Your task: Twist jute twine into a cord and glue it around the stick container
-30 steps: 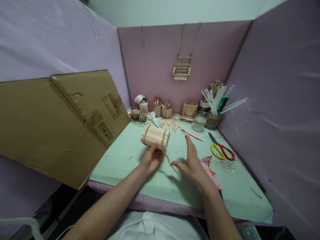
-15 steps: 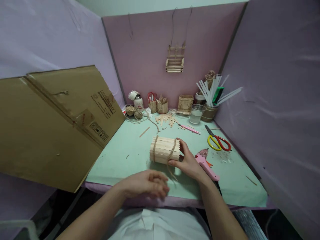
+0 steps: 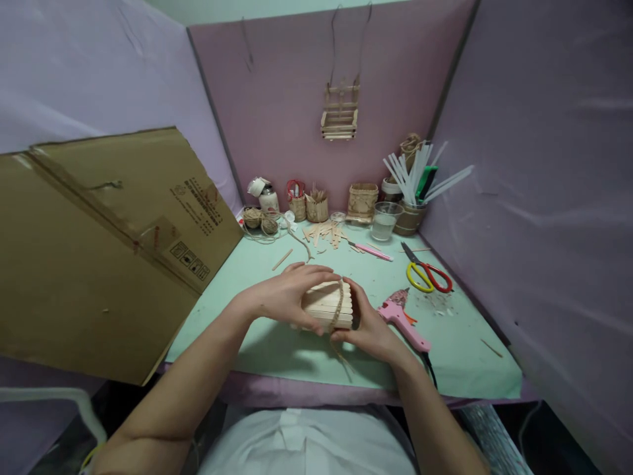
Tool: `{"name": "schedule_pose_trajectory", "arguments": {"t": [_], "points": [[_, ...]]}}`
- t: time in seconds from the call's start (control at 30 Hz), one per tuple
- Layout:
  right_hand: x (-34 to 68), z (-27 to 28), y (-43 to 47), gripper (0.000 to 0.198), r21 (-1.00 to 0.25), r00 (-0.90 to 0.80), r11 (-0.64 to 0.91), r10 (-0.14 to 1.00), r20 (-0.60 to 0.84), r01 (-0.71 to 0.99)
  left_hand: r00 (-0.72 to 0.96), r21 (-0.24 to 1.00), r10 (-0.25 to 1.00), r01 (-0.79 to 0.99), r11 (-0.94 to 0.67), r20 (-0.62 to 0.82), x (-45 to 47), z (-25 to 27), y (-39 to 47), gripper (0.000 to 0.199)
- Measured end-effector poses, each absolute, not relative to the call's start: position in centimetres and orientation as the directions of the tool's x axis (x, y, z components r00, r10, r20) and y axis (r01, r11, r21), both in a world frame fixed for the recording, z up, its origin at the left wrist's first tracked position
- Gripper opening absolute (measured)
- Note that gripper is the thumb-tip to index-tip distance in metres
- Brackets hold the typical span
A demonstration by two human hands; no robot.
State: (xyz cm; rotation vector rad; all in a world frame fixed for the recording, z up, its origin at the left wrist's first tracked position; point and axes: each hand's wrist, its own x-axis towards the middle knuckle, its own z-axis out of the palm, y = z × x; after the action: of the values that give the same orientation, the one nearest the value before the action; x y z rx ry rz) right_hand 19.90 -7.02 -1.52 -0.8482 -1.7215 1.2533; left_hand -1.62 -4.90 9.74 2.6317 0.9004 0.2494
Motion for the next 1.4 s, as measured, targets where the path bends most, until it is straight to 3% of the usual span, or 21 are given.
{"name": "schedule_pose_trajectory", "arguments": {"t": [0.1, 0.2, 0.37, 0.5, 0.67, 0.77, 0.9, 1.0, 1.13, 1.27, 1.4], "points": [[20.2, -1.5, -7.6, 0.108, -0.945, -0.436, 0.298, 0.874, 0.213, 0.134, 0.833, 0.379, 0.553, 0.506, -0.775, 0.019, -0.6, 9.6, -4.8, 0.079], [21.6, -1.0, -8.7, 0.107, -0.849, -0.413, 0.376, 0.886, 0.211, 0.372, 0.801, 0.377, 0.598, 0.542, -0.751, 0.040, -0.4, 9.4, -5.4, 0.074], [26.1, -0.1, -10.1, 0.073, -0.637, -0.252, 0.438, 0.896, 0.366, 0.634, 0.772, 0.351, 0.628, 0.564, -0.747, 0.096, -0.7, 9.1, -6.3, 0.068], [28.2, 0.0, -10.3, 0.046, -0.613, -0.153, 0.394, 0.900, 0.408, 0.685, 0.771, 0.331, 0.633, 0.582, -0.743, 0.066, -0.4, 9.4, -6.5, 0.065], [25.8, 0.2, -11.7, 0.020, -0.793, -0.230, 0.270, 0.959, 0.168, 0.546, 0.777, 0.278, 0.627, 0.593, -0.755, 0.046, 0.2, 9.7, -6.5, 0.071], [23.2, -0.1, -13.0, 0.021, -0.937, -0.273, 0.097, 0.962, 0.002, 0.336, 0.785, 0.242, 0.617, 0.589, -0.771, 0.054, 0.4, 9.6, -6.6, 0.074], [21.2, -0.3, -14.1, 0.029, -0.989, -0.396, -0.113, 0.908, -0.140, 0.091, 0.781, 0.202, 0.619, 0.595, -0.778, 0.080, 0.6, 9.2, -6.7, 0.069], [21.4, 0.9, -14.3, 0.030, -0.976, -0.432, -0.179, 0.895, -0.110, -0.121, 0.771, 0.183, 0.630, 0.609, -0.771, 0.091, 0.9, 8.9, -6.7, 0.067], [22.2, 3.5, -13.6, 0.036, -0.925, -0.351, -0.131, 0.936, 0.003, -0.357, 0.712, 0.183, 0.697, 0.676, -0.713, 0.083, 1.9, 8.8, -6.3, 0.065], [22.9, 4.6, -12.5, 0.038, -0.905, -0.225, -0.101, 0.974, -0.007, -0.413, 0.602, 0.258, 0.797, 0.762, -0.594, 0.057, 3.0, 9.3, -5.7, 0.037], [24.7, 3.3, -11.5, 0.053, -0.942, -0.048, 0.051, 0.996, 0.071, -0.331, 0.544, 0.408, 0.838, 0.757, -0.510, 0.039, 3.5, 9.9, -4.6, 0.041]]}}
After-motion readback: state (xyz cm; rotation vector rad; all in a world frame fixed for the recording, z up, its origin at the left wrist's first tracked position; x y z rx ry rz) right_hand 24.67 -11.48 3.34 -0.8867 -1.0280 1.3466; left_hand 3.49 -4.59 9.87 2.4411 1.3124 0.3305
